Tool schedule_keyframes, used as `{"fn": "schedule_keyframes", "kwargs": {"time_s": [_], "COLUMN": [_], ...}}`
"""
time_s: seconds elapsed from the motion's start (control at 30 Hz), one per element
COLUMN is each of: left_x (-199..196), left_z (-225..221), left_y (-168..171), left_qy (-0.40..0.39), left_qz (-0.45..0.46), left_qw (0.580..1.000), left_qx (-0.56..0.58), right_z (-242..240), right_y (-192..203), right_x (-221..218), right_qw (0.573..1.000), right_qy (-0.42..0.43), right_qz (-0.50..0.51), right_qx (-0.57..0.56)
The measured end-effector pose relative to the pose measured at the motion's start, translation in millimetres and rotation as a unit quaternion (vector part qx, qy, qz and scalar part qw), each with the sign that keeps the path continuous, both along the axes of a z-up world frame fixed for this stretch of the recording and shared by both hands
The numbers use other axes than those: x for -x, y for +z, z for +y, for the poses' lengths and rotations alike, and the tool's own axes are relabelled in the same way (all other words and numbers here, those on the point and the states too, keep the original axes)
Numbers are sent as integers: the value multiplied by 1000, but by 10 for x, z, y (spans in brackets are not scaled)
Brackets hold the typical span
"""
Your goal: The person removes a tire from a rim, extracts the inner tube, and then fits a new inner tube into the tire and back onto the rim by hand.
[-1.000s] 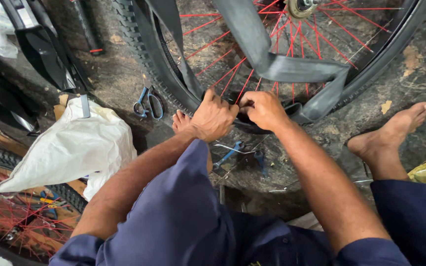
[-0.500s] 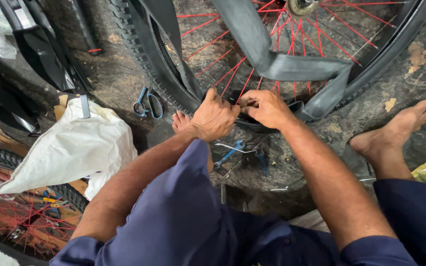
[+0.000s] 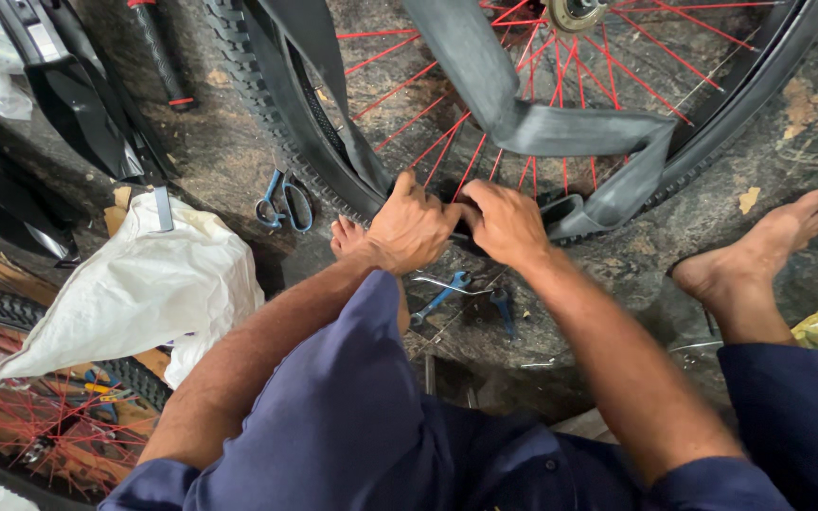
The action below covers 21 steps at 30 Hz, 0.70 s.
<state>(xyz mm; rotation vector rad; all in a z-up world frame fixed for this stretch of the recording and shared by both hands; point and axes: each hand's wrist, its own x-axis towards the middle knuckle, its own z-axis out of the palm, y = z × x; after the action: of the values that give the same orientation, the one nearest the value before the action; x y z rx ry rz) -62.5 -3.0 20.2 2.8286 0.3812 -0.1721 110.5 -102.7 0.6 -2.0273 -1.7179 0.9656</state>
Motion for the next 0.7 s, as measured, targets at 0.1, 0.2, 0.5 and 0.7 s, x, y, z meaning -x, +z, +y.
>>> {"fn": "schedule_keyframes", "kwargs": {"time_s": [0.1,0.2,0.5,0.7], "left_x": [-13,2,16,11], "left_z": [8,-12,-21,-13], "left_y": [-15,-16,-44,-52], "left_qy": [-1,-4,1,-5], "left_qz": [-1,4,-18,-4], "left_qw": [1000,1000,1000,1000], "left_qx": [-5,3,6,5], "right_z": [-86,-87,-33,-272], "right_y": [16,-55,59,-134], "right_x": [16,-14,-128,-25], "right_qw": [996,996,995,920], "right_qy": [-70,-50,6,-256], "right_qz": [57,72,102,292], "right_qx": [-23,-19,-14,55]}}
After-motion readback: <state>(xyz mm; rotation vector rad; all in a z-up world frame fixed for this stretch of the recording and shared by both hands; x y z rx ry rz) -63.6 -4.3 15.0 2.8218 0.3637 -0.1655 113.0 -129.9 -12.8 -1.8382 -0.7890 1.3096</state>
